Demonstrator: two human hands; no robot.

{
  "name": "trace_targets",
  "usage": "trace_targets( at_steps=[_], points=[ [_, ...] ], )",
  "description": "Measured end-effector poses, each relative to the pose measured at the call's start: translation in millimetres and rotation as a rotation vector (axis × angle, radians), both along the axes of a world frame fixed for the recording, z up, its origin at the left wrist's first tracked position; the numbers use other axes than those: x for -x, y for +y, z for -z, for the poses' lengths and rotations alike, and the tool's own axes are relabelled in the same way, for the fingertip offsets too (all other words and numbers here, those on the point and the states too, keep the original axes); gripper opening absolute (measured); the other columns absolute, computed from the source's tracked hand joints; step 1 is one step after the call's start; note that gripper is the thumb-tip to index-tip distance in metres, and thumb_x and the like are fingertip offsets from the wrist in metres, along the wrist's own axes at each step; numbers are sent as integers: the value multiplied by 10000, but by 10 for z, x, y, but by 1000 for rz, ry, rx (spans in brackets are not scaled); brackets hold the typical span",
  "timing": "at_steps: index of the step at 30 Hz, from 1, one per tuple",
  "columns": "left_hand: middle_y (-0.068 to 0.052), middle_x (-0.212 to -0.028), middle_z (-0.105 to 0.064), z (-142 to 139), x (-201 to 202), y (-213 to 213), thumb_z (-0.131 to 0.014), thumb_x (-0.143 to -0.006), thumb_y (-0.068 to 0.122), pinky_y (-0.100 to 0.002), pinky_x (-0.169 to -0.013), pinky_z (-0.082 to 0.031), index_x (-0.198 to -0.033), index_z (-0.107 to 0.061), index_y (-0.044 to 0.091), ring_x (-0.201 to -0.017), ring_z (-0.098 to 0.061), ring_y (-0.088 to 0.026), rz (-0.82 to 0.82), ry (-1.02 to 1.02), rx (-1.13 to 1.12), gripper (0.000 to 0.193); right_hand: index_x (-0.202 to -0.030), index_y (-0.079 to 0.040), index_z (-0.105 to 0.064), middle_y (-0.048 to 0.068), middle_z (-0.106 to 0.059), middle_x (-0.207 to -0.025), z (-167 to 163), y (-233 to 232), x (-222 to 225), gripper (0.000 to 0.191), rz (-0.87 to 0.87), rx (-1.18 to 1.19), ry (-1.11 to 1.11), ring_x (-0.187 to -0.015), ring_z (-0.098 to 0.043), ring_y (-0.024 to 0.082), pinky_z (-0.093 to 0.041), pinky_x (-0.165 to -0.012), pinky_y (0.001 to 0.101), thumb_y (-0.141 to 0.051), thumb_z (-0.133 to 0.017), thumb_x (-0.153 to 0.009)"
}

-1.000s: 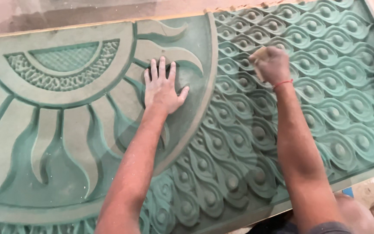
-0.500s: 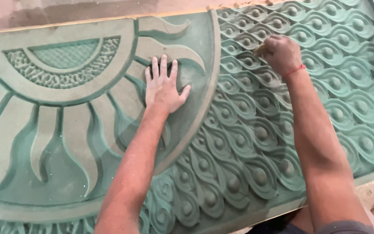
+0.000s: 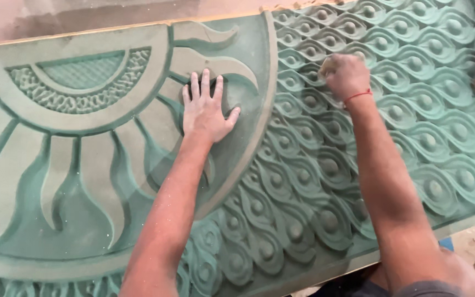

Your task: The person sands a large decorative panel with a sun and wave pattern using a small sanding block. They move the block across the raised relief features to smooth the surface. Another person is also sanding a different section of the same panel.

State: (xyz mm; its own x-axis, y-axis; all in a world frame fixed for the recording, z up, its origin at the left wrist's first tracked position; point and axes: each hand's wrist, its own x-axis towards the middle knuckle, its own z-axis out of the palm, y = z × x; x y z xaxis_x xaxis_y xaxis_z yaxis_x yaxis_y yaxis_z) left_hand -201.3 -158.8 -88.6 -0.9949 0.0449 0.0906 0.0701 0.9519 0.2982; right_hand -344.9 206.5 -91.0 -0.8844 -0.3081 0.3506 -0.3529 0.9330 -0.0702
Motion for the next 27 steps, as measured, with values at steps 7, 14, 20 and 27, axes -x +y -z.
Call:
trace_targets(
  at_steps=[7,14,20,27],
  points=[
    [-216,-1646,-237,-42,-5,13,-619,-879,596,-601,-1211,-150,-1568,-367,95,-1518,-164,-442,-2,22,-11,888,-915,-63,-780,218,-717,-887,34,-268,64,236,208,273,-11,-837,-693,415,-559,-761,494,-278,-804,-820],
    [-219,-1644,-252,8,-21,-6,-623,-884,586,-599,-1219,-161,-1570,-377,90,-1517,-181,-444,-2,29,-26,882,-883,-93,-811,196,-730,-893,65,-221,96,150,193,50,10,-837,-703,403,-572,-776,471,-174,-734,-782],
    [-222,-1640,-246,10,-6,13,-632,-865,598,-606,-1207,-160,-1564,-375,92,-1512,-179,-449,5,48,-25,900,-935,-143,-833,201,-729,-885,-69,-129,-11,180,95,223,-133,-837,-702,397,-555,-790,480,-190,-742,-786],
    [-227,-1641,-243,-5,10,-5,-634,-858,599,-606,-1207,-157,-1564,-375,93,-1514,-177,-450,0,42,-23,907,-960,-126,-828,201,-724,-895,-40,-187,55,208,136,163,-69,-847,-702,399,-560,-786,483,-235,-791,-787]
  ],
)
